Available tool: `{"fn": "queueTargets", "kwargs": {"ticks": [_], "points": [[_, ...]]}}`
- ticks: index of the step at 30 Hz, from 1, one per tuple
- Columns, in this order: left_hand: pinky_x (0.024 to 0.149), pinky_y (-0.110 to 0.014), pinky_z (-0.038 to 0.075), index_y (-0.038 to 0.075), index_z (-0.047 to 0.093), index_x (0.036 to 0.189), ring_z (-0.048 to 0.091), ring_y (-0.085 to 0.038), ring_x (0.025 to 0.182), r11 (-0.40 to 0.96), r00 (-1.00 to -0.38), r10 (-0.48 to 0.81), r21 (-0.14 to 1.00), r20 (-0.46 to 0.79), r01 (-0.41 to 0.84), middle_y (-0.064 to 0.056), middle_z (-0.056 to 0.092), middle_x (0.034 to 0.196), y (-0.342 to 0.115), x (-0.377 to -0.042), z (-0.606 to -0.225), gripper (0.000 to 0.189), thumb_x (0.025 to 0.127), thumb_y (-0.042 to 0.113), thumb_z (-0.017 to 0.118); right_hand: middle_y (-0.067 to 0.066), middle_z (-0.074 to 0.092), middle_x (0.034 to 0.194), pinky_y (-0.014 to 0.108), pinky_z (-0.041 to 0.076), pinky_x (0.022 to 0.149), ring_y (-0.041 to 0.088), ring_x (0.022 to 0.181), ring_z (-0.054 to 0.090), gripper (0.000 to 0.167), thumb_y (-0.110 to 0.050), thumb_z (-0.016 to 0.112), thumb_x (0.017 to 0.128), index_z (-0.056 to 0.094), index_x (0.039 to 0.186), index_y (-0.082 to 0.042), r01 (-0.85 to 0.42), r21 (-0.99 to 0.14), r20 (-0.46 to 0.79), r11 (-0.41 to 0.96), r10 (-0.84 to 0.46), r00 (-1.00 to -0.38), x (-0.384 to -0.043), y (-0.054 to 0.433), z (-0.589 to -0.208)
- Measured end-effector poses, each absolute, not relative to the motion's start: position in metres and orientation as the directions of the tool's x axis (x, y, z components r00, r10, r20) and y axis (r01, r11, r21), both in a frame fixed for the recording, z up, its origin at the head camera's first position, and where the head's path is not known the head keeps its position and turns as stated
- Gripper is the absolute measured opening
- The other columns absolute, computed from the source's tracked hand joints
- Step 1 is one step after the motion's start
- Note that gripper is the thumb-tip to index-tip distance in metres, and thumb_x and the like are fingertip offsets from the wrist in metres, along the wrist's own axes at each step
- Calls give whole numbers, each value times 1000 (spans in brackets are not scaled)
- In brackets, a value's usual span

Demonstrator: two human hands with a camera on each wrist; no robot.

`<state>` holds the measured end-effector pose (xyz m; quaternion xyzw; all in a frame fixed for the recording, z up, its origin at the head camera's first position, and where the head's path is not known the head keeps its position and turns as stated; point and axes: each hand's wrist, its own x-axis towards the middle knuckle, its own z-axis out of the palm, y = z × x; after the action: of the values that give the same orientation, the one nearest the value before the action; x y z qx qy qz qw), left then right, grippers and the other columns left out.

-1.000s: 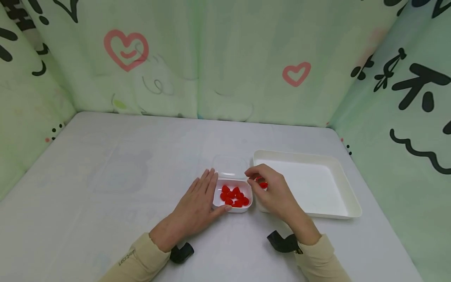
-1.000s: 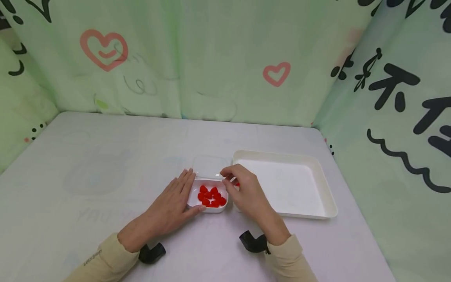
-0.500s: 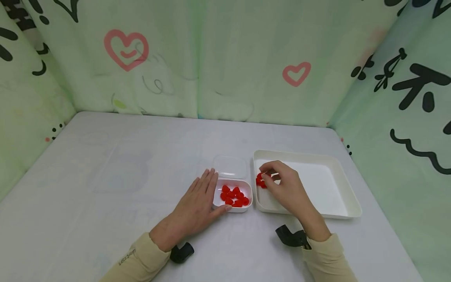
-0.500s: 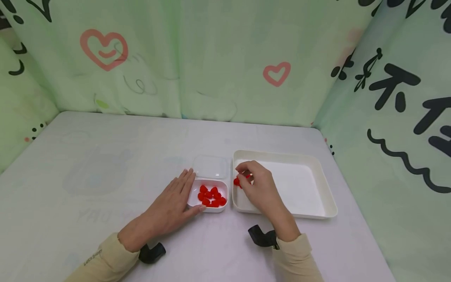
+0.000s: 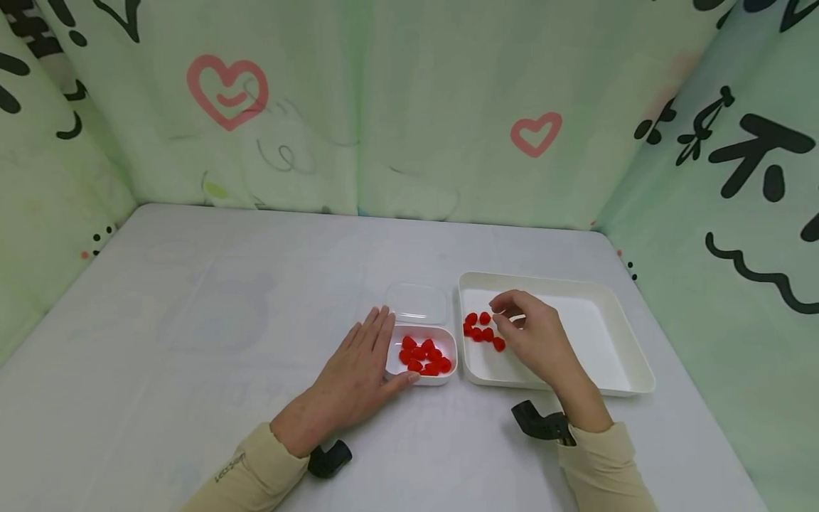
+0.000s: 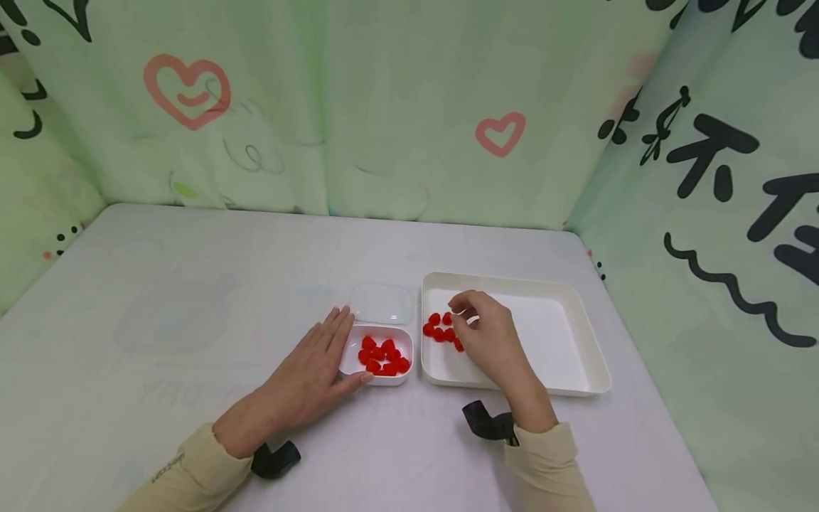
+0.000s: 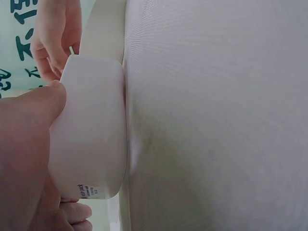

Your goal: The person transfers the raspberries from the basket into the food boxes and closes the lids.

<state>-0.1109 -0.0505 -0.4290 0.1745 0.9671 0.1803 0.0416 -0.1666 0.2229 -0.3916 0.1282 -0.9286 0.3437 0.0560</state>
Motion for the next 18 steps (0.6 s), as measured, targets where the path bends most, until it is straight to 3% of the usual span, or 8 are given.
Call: {"fn": "queueTargets", "kwargs": {"ticks": [12,18], "points": [[124,-48,20,6,15,159,13,-28,155,873,-936,353,365,-15,324,-10,16,167,-51,-111,-429,96,91,61,56,11,70,98,41,58,83,23,90,65,16,-5,61,92,66,107,-2,-234,-586,99,776,-218,-971,-170,228,-397],[124,-49,20,6,15,159,13,-29,155,872,-935,355,366,-13,326,-10,17,167,-52,-111,-430,97,91,62,56,10,69,101,34,56,78,23,90,67,19,-7,60,91,64,109,-4,-185,-582,10,792,-220,-975,-169,229,-397]]}}
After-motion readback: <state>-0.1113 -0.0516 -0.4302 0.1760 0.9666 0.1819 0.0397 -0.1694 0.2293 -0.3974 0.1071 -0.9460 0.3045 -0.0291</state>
